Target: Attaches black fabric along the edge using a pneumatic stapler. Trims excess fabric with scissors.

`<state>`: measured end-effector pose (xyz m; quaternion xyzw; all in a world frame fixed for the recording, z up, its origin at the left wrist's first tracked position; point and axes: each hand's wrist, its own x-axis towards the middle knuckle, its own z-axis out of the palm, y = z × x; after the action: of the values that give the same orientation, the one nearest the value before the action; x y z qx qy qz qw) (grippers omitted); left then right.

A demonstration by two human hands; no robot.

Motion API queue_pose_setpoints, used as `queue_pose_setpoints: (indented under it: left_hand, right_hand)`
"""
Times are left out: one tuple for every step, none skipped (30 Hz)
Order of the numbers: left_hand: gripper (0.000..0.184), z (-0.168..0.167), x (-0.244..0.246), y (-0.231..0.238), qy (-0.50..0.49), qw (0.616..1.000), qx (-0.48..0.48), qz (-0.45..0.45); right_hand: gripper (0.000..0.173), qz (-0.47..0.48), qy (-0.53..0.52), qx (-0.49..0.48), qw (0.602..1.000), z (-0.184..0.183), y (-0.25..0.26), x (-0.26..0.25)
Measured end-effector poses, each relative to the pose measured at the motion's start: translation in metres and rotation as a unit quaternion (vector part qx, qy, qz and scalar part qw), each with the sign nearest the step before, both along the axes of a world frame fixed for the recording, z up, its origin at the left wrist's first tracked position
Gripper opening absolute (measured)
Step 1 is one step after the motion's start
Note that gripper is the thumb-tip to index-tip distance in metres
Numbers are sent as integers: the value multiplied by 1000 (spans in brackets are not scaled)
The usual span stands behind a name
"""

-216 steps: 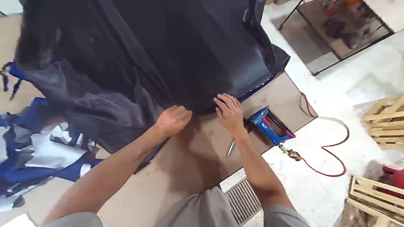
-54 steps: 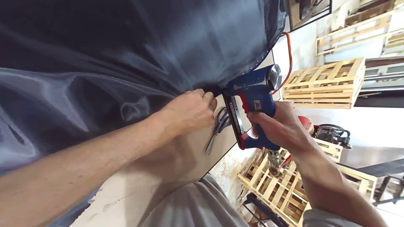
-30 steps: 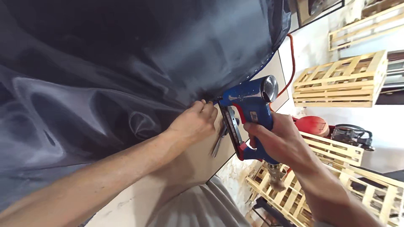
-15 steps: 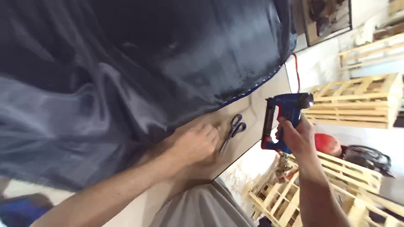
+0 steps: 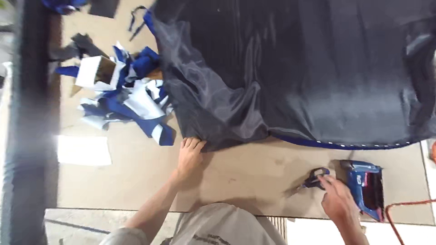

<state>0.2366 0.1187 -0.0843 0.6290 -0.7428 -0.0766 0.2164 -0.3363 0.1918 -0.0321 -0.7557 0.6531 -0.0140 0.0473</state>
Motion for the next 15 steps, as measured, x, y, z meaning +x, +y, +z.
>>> queue_pose_setpoints:
  left_hand:
    - [30, 4, 13, 1, 9, 1000, -30, 3]
    - [28, 11, 26, 7, 17, 998, -61, 4]
    - [27, 21, 39, 16, 17, 995, -98, 4]
    - [25, 32, 51, 27, 11, 991, -136, 5]
    - [25, 43, 63, 40, -1, 986, -168, 6]
    - [26, 50, 74, 52, -17, 982, -188, 6]
    - [27, 53, 85, 64, -35, 981, -189, 6]
    - [27, 51, 94, 74, -49, 984, -172, 3]
    - [26, 48, 100, 83, -60, 989, -135, -3]
    - [28, 46, 101, 88, -67, 994, -83, -21]
    - [34, 47, 97, 91, -70, 996, -40, -47]
    - [40, 49, 85, 93, -53, 996, -22, -72]
    - [44, 54, 65, 92, -16, 995, -30, -90]
    - [43, 60, 38, 89, 30, 993, -49, -100]
    - [40, 68, 3, 84, 83, 989, -66, -102]
  right_hand:
    - [62, 18, -8, 5, 1000, -13, 7, -1]
    - [67, 19, -12, 3, 1000, -20, 13, -3]
    - [67, 14, -12, -7, 1000, -24, 16, -5]
    - [63, 4, -12, -17, 1000, -25, 19, -6]
    - [59, -7, -13, -25, 1000, -24, 23, -4]
    - [57, -18, -14, -24, 999, -21, 28, -2]
    - [54, -29, -12, -11, 999, -14, 31, -1]
    - [50, -36, -4, 8, 999, -8, 31, -2]
    - [48, -41, 2, 36, 998, -1, 29, -5]
    - [45, -44, 9, 68, 997, 4, 27, -9]
    - [41, -43, 17, 98, 994, 8, 25, -12]
    - [39, -41, 23, 121, 992, 10, 23, -14]
    - [38, -38, 30, 137, 989, 10, 22, -16]
    - [37, -30, 38, 144, 988, 9, 22, -18]
    - [35, -16, 39, 145, 989, 8, 20, -20]
